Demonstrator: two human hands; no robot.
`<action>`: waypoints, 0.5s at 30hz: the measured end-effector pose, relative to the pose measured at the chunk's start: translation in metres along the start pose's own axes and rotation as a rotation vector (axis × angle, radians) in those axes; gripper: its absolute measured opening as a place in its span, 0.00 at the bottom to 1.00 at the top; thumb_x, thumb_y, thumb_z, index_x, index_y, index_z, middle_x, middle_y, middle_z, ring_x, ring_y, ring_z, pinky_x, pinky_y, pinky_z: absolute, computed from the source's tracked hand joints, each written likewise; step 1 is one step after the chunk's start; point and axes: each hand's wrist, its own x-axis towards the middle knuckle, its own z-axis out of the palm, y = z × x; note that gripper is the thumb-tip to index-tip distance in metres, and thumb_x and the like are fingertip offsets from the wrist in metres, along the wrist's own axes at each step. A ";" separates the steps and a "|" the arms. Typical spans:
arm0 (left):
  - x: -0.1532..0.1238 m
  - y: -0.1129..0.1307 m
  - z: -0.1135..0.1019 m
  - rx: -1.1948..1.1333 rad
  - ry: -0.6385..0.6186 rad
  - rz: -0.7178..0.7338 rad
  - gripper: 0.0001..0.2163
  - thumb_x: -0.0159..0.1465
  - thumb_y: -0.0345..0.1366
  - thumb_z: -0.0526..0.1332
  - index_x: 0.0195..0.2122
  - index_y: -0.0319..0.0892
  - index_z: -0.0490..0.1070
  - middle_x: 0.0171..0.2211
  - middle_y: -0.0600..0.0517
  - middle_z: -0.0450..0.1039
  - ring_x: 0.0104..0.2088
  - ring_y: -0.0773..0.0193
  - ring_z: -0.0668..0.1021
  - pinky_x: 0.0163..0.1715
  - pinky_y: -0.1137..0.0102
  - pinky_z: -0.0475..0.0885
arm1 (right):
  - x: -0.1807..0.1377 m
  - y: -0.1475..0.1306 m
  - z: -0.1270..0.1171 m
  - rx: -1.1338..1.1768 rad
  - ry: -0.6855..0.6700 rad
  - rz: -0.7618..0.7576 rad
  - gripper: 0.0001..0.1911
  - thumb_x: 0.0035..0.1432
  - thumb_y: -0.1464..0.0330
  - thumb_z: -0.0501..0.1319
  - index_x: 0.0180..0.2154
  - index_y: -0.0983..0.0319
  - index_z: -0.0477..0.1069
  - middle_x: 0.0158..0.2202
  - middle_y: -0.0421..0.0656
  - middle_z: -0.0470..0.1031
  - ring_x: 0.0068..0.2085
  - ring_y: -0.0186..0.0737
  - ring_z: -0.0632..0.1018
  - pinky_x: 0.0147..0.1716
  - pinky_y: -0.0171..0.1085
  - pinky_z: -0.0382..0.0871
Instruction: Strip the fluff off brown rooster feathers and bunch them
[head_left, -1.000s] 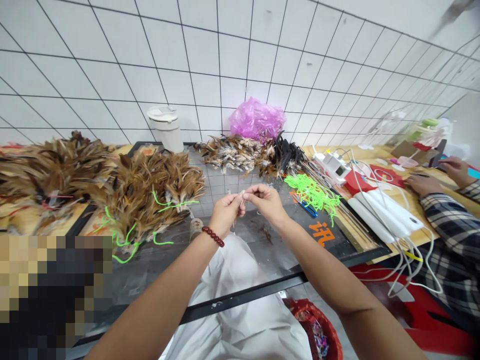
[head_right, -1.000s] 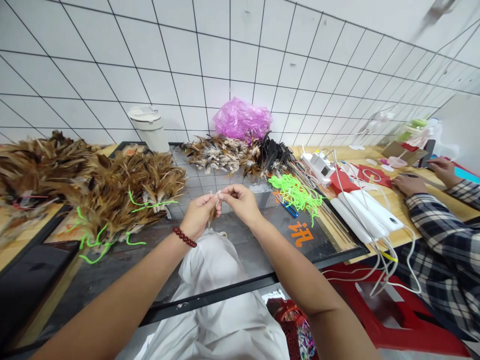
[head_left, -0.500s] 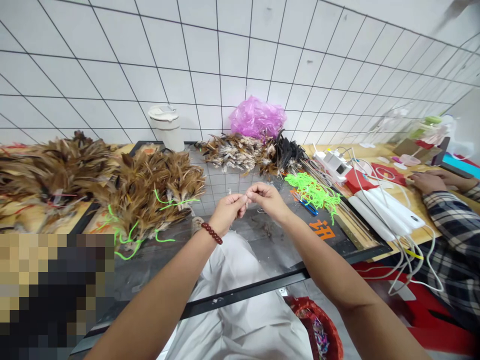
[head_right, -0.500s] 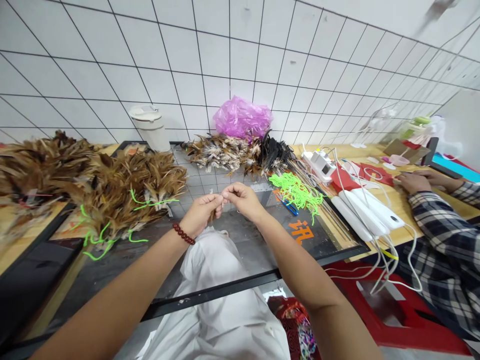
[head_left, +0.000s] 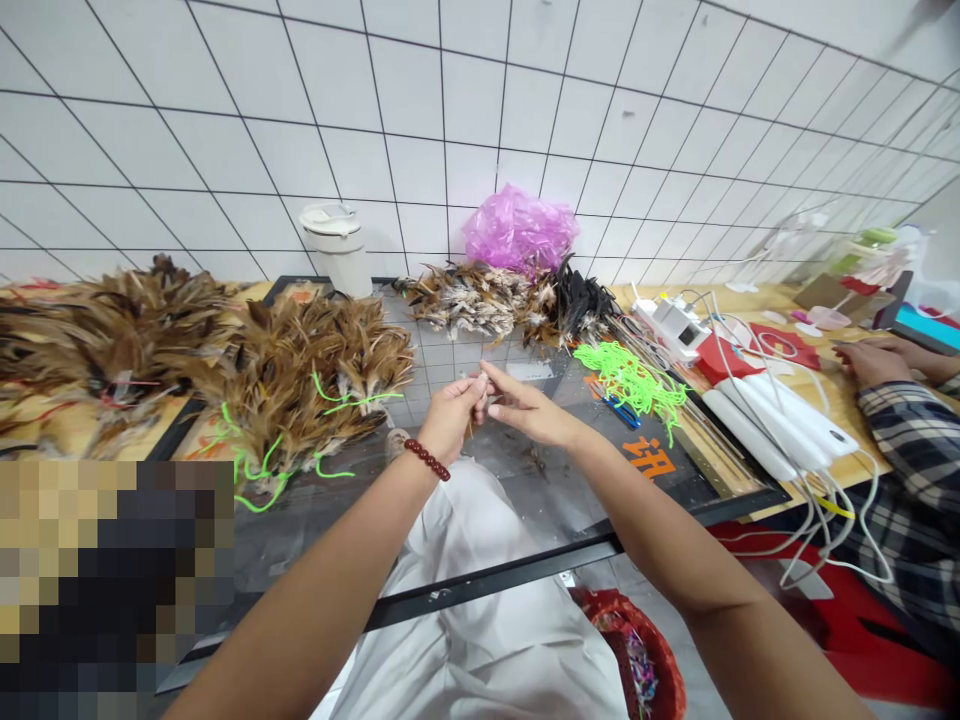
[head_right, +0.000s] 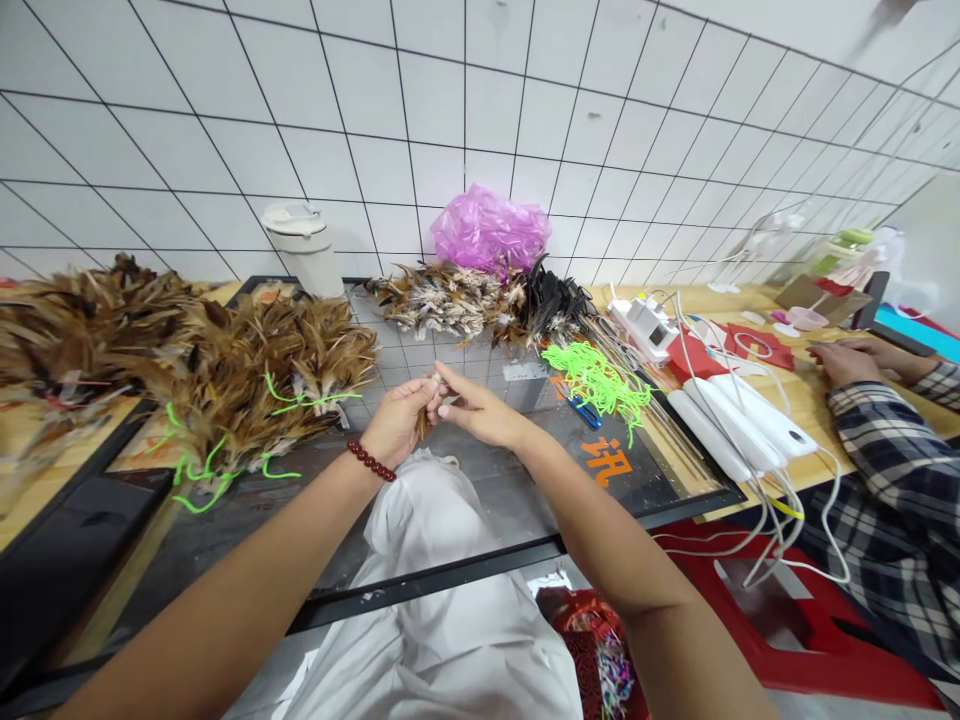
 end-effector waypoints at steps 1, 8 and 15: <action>0.000 0.000 0.000 0.001 0.001 0.008 0.12 0.52 0.41 0.67 0.25 0.36 0.71 0.15 0.57 0.59 0.17 0.75 0.63 0.19 0.77 0.59 | 0.001 0.001 0.001 0.078 0.004 0.026 0.36 0.53 0.57 0.63 0.62 0.52 0.56 0.53 0.42 0.70 0.49 0.38 0.72 0.49 0.40 0.67; 0.001 0.000 -0.003 0.078 -0.026 0.044 0.10 0.54 0.39 0.65 0.25 0.37 0.71 0.15 0.57 0.59 0.16 0.74 0.62 0.18 0.76 0.58 | 0.007 -0.005 0.003 0.100 0.391 0.108 0.21 0.53 0.54 0.61 0.45 0.59 0.74 0.36 0.42 0.75 0.36 0.34 0.72 0.41 0.36 0.67; -0.004 0.002 0.000 0.087 -0.223 -0.058 0.11 0.51 0.40 0.68 0.25 0.36 0.71 0.17 0.55 0.65 0.19 0.72 0.67 0.21 0.76 0.62 | 0.006 -0.014 0.005 0.140 0.357 0.013 0.14 0.50 0.56 0.65 0.28 0.61 0.74 0.25 0.37 0.68 0.29 0.32 0.69 0.36 0.35 0.65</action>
